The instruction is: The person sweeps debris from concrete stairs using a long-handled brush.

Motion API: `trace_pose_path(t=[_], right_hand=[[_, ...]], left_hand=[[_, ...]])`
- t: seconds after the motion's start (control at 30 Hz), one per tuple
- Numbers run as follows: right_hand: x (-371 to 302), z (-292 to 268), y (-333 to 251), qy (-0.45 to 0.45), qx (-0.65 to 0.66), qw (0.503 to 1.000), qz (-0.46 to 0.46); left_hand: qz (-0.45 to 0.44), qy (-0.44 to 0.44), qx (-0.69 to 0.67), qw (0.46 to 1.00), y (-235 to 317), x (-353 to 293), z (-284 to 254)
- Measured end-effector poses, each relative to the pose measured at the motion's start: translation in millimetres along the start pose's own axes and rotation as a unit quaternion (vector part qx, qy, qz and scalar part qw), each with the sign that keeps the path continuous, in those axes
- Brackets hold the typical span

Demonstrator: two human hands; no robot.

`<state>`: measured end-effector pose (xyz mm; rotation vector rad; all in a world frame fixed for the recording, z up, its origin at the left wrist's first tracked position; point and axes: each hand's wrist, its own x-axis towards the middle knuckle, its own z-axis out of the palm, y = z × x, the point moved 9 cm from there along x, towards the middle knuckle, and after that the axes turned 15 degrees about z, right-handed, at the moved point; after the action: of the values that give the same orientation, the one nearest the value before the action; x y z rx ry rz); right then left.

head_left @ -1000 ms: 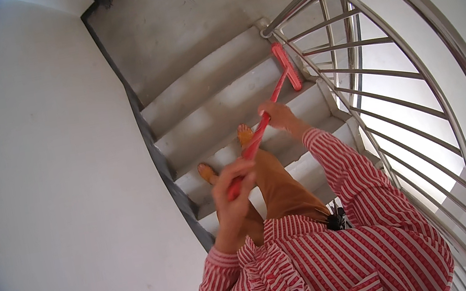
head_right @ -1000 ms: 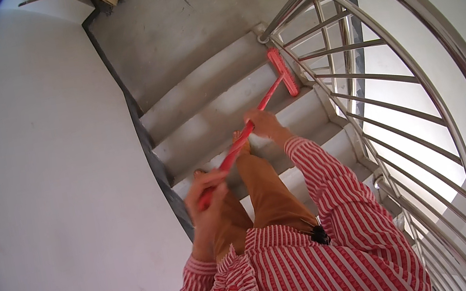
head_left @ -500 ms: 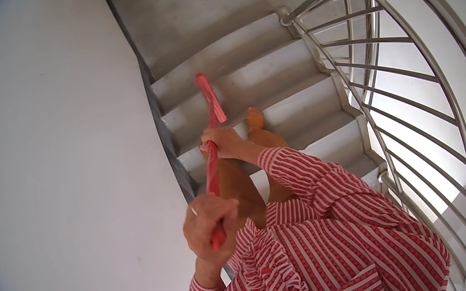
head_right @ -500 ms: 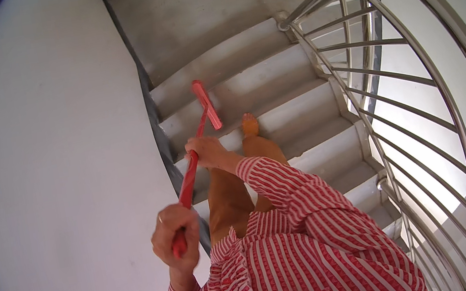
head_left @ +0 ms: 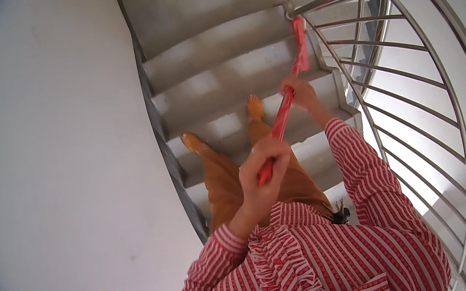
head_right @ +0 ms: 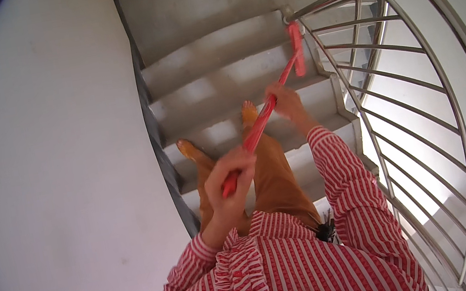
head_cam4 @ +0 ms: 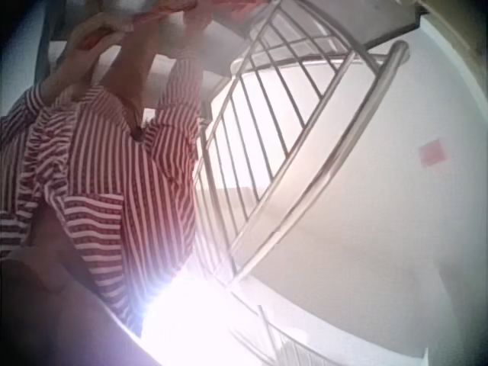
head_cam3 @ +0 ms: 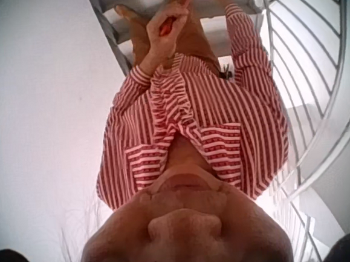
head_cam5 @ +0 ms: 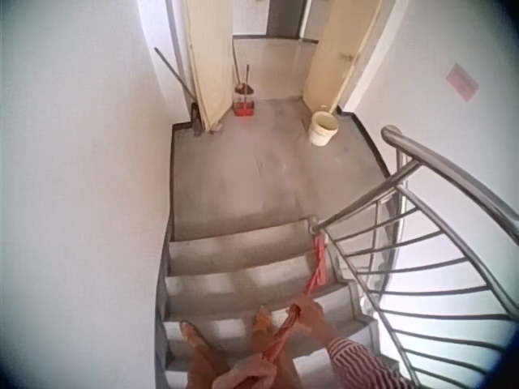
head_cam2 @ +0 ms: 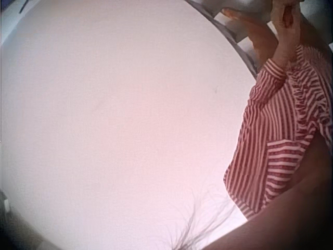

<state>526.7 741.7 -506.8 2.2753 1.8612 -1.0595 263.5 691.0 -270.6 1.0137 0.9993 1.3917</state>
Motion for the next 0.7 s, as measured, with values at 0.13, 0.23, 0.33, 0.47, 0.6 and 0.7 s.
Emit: trace_pose_path(t=[0.13, 0.23, 0.33, 0.47, 0.6, 0.7], right_hand=[[33, -9, 115, 0.055, -0.039, 0.998, 0.016], [42, 30, 98, 0.031, -0.056, 0.998, 0.001], [43, 86, 66, -0.001, -0.109, 0.993, 0.039], [2, 176, -80, -0.029, -0.067, 0.993, -0.098], [-39, 214, -207, -0.08, 0.036, 0.989, -0.118], [-62, 220, -261, -0.144, 0.03, 0.982, -0.118]], left_hand=[[-0.126, 0.04, -0.122, 0.984, -87, -7, 24], [-0.133, 0.035, -0.086, 0.987, -102, -15, 2], [-0.131, 0.046, -0.008, 0.99, -95, -23, -64], [-0.107, 0.074, 0.106, 0.986, -34, -35, -159], [-0.013, 0.107, 0.194, 0.975, 44, -42, -225], [0.073, 0.112, 0.218, 0.967, 87, -54, -224]])
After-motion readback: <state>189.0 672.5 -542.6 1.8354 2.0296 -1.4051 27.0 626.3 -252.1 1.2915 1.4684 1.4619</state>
